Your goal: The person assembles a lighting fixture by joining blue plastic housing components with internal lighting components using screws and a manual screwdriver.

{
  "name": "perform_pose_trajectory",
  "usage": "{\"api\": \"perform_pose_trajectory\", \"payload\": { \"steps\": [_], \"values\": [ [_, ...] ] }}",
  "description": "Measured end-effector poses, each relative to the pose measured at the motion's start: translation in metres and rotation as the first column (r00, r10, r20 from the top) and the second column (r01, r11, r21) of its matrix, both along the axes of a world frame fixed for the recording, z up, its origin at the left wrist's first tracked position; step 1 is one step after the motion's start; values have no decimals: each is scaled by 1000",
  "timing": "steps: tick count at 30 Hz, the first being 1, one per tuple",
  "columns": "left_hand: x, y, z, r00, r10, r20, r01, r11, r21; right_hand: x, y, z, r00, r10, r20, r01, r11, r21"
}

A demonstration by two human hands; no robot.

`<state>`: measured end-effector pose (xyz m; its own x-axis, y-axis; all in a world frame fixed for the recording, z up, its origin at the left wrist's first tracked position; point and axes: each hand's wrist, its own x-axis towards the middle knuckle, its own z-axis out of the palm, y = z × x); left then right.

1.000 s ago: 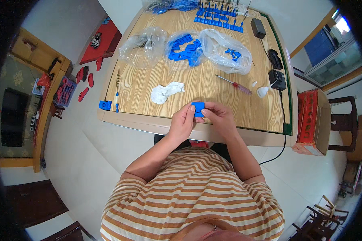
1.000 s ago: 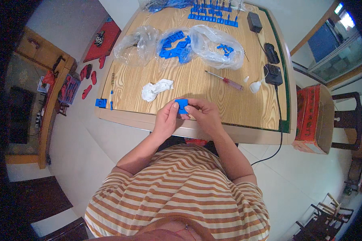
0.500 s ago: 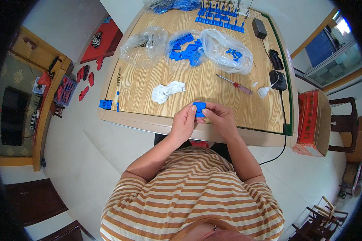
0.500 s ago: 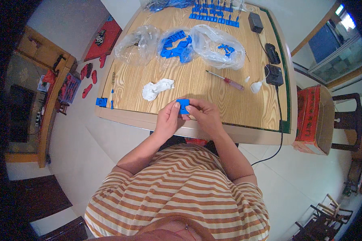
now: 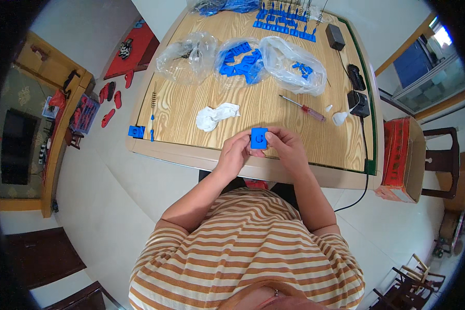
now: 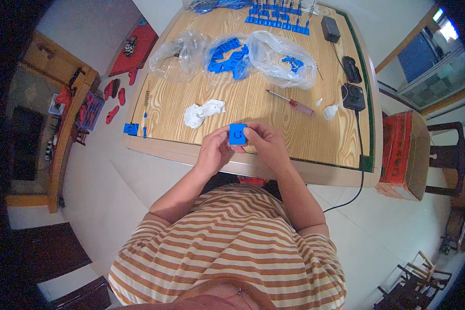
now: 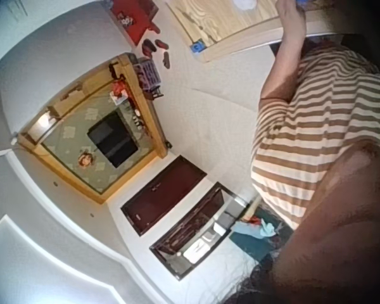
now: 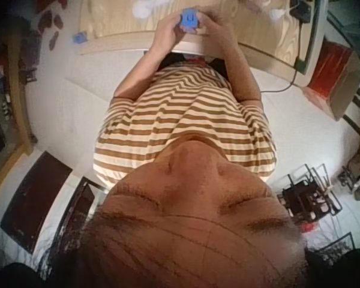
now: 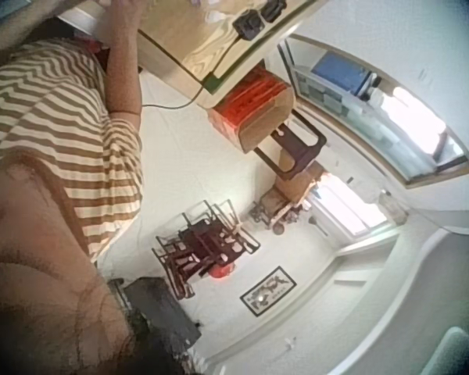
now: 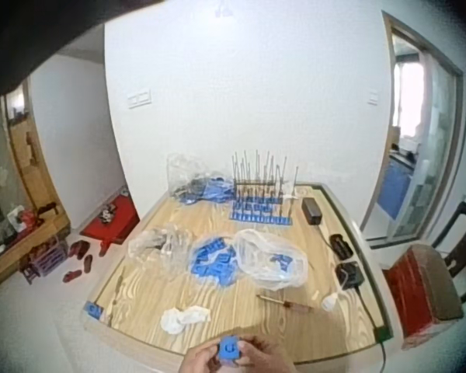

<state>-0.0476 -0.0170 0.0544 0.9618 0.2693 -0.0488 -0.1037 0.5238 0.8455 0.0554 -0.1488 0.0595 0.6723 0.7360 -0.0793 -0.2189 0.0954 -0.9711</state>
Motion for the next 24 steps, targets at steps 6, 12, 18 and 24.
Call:
{"api": "perform_pose_trajectory", "payload": {
  "steps": [6,12,18,24],
  "values": [
    [1,2,-6,1000,21,-20,-20,1000,14,-2,1,5,1000,-6,-17,6,1000,15],
    [2,-1,4,998,28,-57,-21,993,119,-1,0,5,1000,11,-12,-11,1000,4],
    [2,0,3,998,9,-68,-2,995,99,1,0,9,999,51,-4,-51,999,0],
    [4,1,2,995,21,-97,-14,997,77,2,1,7,999,31,-16,-31,1000,-6]
  ]
}}
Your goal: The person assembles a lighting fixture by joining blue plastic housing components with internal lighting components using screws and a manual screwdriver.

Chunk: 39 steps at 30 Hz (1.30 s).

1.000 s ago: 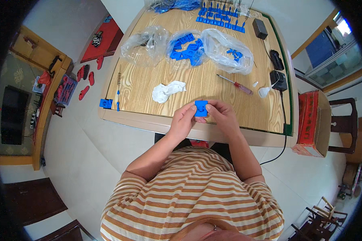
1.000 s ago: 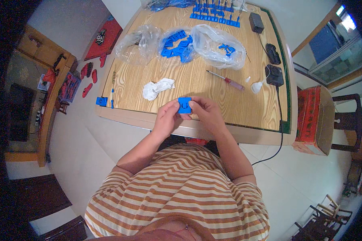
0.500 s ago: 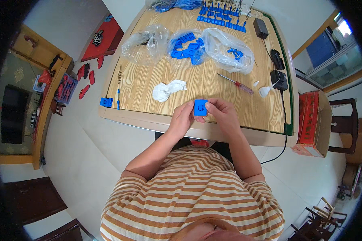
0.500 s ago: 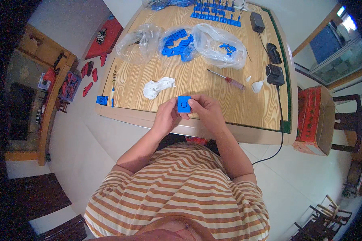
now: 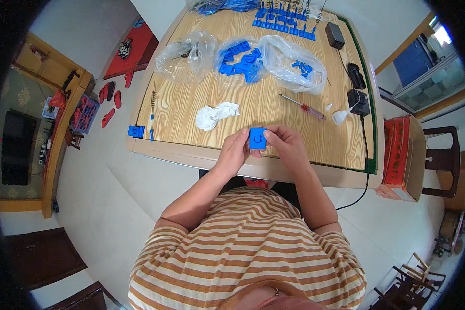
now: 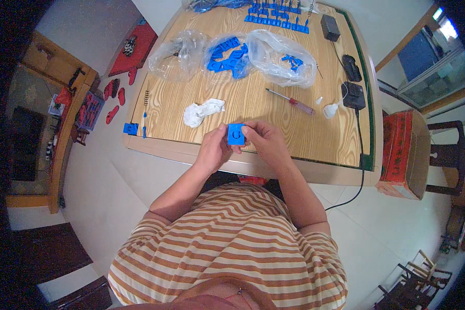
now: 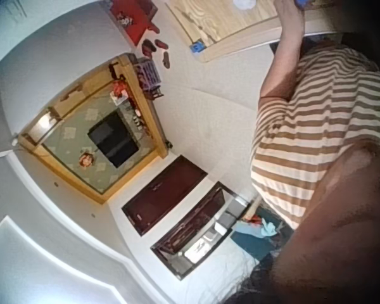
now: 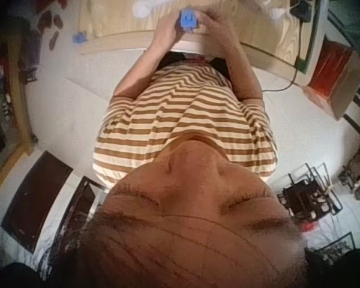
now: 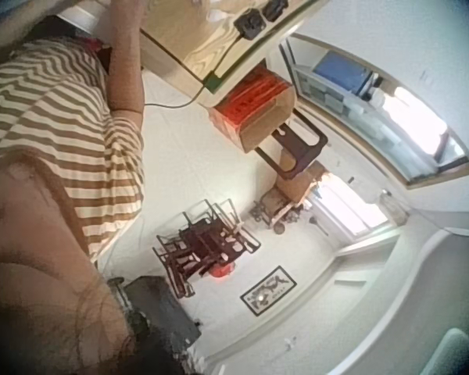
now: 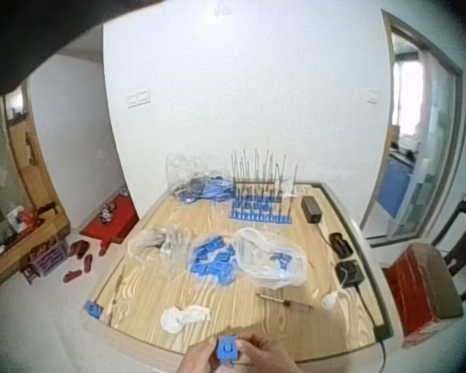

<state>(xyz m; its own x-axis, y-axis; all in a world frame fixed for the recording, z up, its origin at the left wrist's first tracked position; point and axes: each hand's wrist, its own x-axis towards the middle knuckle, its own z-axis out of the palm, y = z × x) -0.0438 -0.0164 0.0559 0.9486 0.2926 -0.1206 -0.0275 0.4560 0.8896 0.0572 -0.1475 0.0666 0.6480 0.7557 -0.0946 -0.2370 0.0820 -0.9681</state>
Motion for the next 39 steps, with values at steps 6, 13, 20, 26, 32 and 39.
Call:
{"api": "perform_pose_trajectory", "payload": {
  "steps": [6,13,20,26,32,39],
  "values": [
    [1,-1,4,1000,1,-9,-1,1000,-27,3,0,-2,1000,31,1,-31,999,20],
    [0,-3,-7,1000,-26,-11,27,979,202,-6,3,-2,998,1,58,-1,1000,7],
    [1,-12,-10,996,85,-12,-80,971,225,-12,5,-11,992,-76,104,76,997,-3],
    [2,-13,-13,995,102,-18,-95,970,226,-12,6,-20,967,-131,217,146,988,-52],
    [2,-12,-18,994,104,-24,-96,966,240,-13,7,-21,971,-127,201,144,987,-73],
    [1,-14,-16,991,100,-85,-80,974,210,-13,8,-23,966,-137,219,149,988,-41]
  ]
}}
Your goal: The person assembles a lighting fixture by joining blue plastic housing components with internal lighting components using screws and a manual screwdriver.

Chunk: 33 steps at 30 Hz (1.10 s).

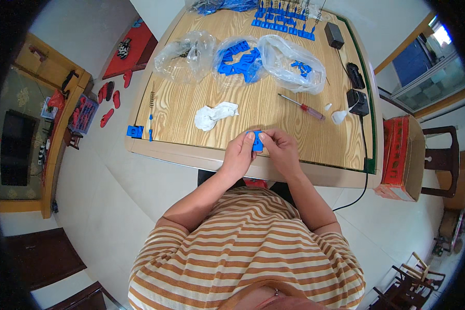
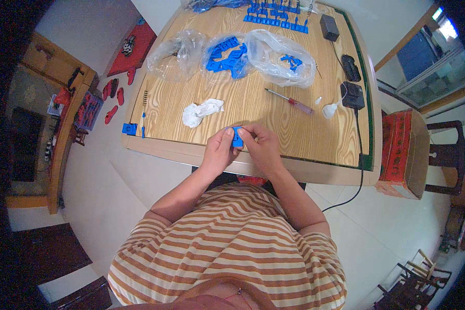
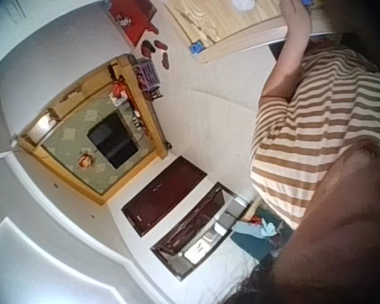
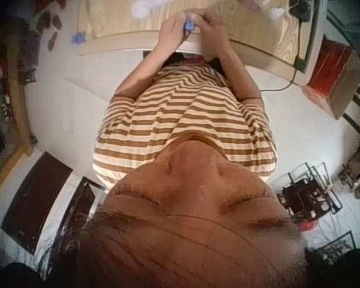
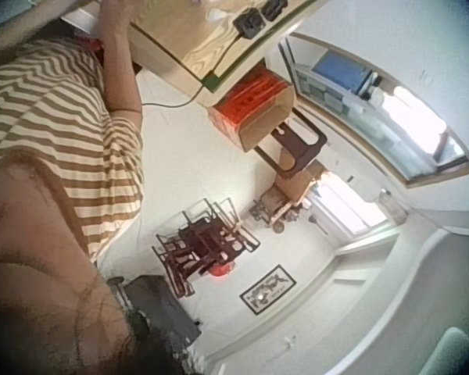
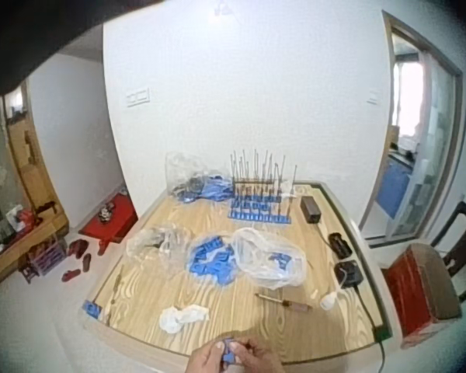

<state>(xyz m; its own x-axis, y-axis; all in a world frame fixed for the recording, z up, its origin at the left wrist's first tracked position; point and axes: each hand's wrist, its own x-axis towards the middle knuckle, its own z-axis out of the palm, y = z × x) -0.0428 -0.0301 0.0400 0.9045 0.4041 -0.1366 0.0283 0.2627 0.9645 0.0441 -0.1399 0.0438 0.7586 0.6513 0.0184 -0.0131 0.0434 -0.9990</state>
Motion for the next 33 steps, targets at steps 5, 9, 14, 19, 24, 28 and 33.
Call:
{"api": "perform_pose_trajectory", "payload": {
  "steps": [5,9,14,19,24,28,33],
  "values": [
    [0,0,-2,1000,-2,7,2,1000,-1,0,0,-1,999,-14,40,14,1000,-14],
    [0,2,-2,1000,-18,16,17,1000,20,1,0,-3,999,-13,31,13,1000,7],
    [4,13,9,993,-39,107,58,981,-185,1,1,20,986,62,-157,-46,993,104],
    [4,16,19,988,-75,133,109,958,-264,4,-1,25,991,22,-133,-7,994,108],
    [3,19,23,981,-120,152,148,971,-190,7,-3,18,992,46,-114,-30,990,138],
    [3,19,26,984,-113,141,141,968,-208,8,-3,15,987,90,-136,-63,980,191],
    [4,21,21,979,-124,165,169,939,-298,7,-1,18,984,62,-167,-27,979,204]
  ]
}}
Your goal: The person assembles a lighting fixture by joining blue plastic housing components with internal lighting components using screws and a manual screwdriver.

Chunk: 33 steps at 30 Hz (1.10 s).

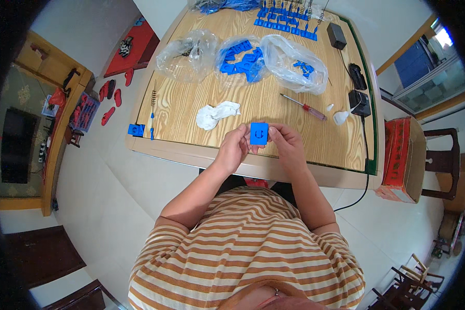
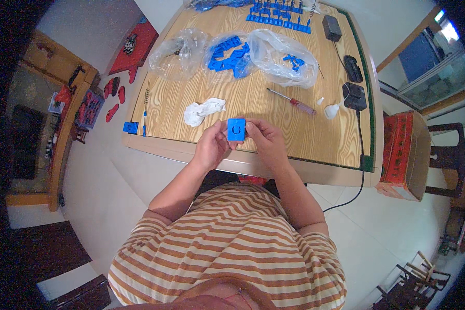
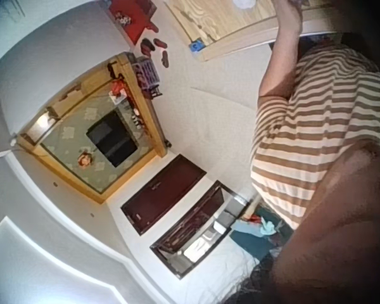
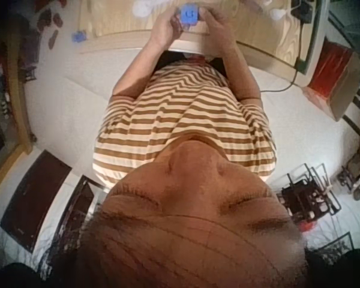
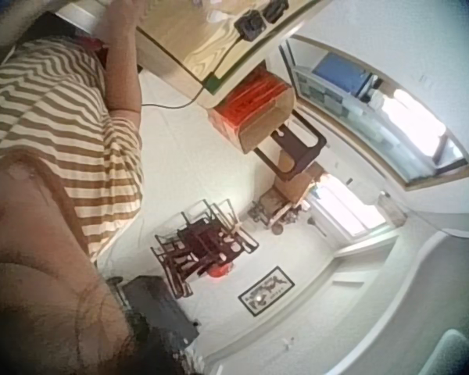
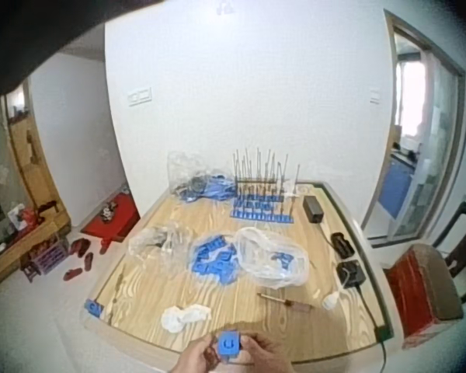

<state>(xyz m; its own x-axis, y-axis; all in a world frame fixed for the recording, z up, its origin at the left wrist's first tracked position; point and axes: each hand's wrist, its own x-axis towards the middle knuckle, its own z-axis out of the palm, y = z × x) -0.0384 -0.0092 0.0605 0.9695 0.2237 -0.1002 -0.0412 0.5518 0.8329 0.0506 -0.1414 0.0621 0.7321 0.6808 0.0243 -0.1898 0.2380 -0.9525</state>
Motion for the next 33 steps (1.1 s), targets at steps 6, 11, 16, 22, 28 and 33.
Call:
{"api": "perform_pose_trajectory", "payload": {
  "steps": [6,11,16,22,28,33],
  "values": [
    [1,1,1,1000,3,-27,-3,1000,-13,2,-1,-1,1000,8,25,-8,1000,-22],
    [2,4,-12,1000,16,-9,-17,997,-77,3,-1,-7,996,86,4,-86,996,16],
    [3,0,-1,995,68,-73,-80,980,-182,3,0,-9,996,93,0,-93,996,15],
    [3,-1,0,993,84,-80,-99,976,-197,5,-1,-11,992,122,27,-122,993,2],
    [3,0,-6,987,109,-121,-129,977,-172,1,-1,-8,991,133,27,-134,991,19],
    [1,5,-21,999,51,-18,-54,983,-175,2,-3,-14,988,157,5,-157,988,6]
  ]
}}
